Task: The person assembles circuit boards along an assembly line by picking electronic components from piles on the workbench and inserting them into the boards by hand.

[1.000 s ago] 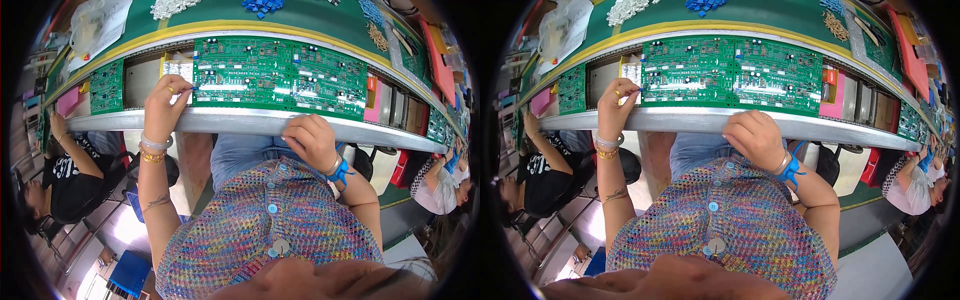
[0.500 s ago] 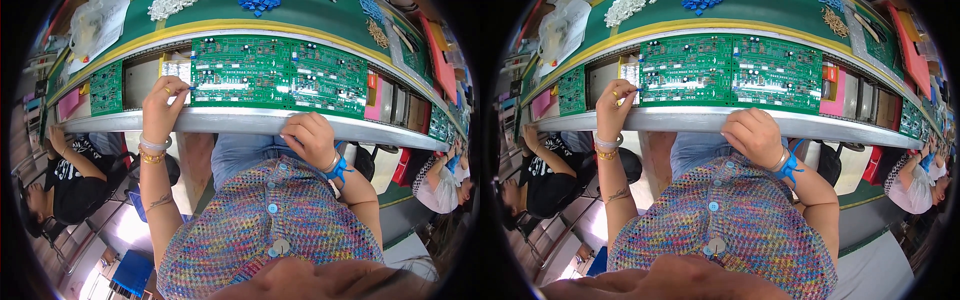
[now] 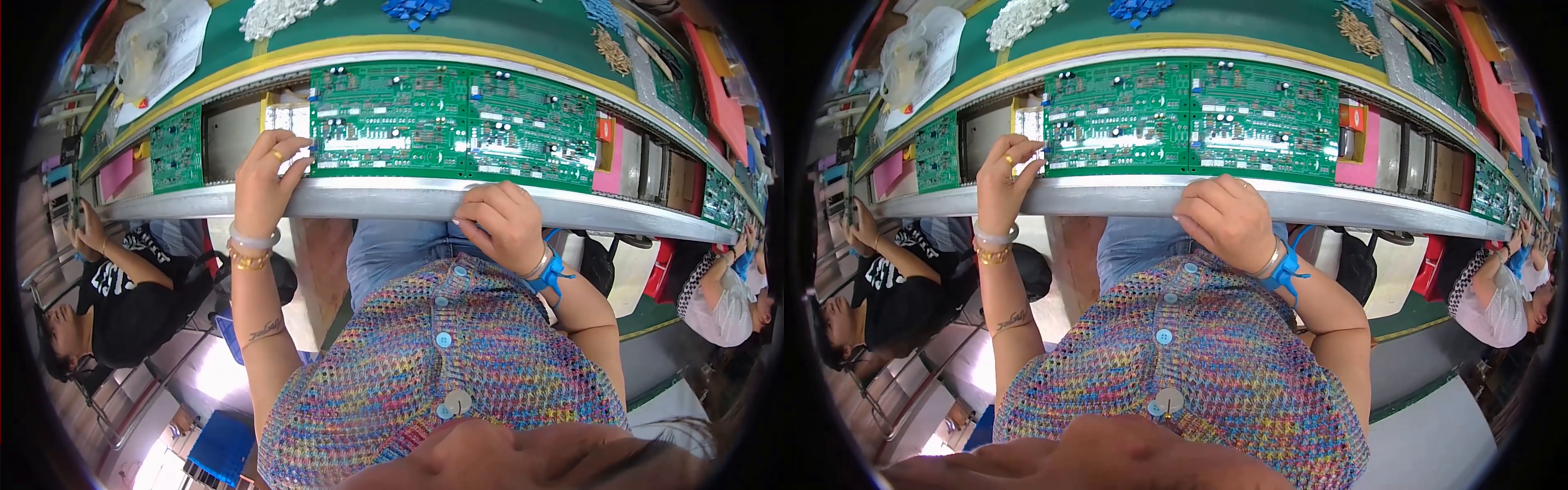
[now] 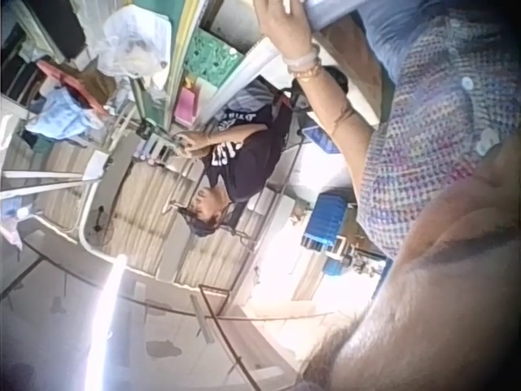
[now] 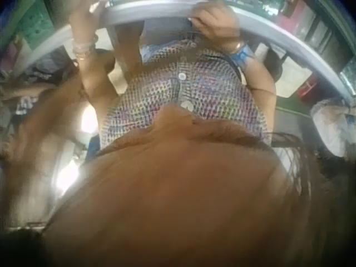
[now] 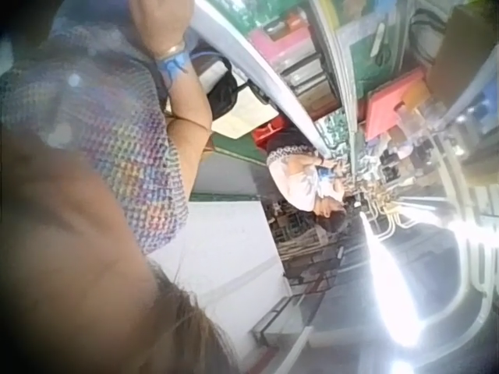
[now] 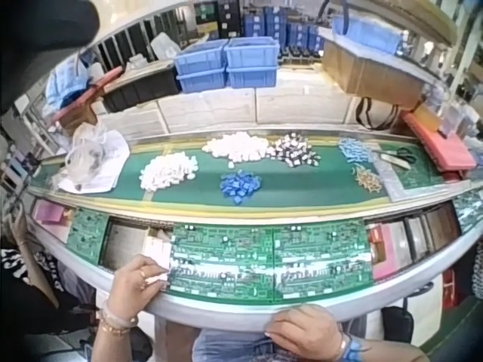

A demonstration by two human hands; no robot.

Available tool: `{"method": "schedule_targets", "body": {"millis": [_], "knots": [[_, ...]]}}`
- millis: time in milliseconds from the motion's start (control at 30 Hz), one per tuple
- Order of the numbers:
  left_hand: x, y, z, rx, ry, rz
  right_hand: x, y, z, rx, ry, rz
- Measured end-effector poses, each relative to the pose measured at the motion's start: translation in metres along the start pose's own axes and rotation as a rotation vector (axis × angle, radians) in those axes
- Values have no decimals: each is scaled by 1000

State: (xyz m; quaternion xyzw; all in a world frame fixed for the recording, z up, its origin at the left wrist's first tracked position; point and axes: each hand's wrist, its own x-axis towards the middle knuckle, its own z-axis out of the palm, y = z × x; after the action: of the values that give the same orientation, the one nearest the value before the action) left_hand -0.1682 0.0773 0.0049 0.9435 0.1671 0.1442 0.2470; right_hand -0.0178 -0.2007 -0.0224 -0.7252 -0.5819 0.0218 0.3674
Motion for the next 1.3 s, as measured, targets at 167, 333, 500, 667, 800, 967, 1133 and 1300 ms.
{"method": "schedule_targets", "body": {"millis": [167,333,500,667,800,967,1133,1300], "knots": [[26,22,-11,-157,10,29,-3,1,5,23,31,16],[112,77,24,-102,-53,364,-4,0,3,112,46,-36],[212,86,104,-159,99,309,-17,7,-30,157,21,21],[256,103,138,114,95,100,-14,62,-97,-125,141,215],[263,104,145,142,28,40,14,129,-137,-301,156,412],[253,101,136,26,37,41,52,197,-139,-385,139,145],[218,117,115,-138,27,41,62,209,-134,-512,33,123],[176,140,104,-386,-119,41,60,202,-127,-544,6,148]]}}
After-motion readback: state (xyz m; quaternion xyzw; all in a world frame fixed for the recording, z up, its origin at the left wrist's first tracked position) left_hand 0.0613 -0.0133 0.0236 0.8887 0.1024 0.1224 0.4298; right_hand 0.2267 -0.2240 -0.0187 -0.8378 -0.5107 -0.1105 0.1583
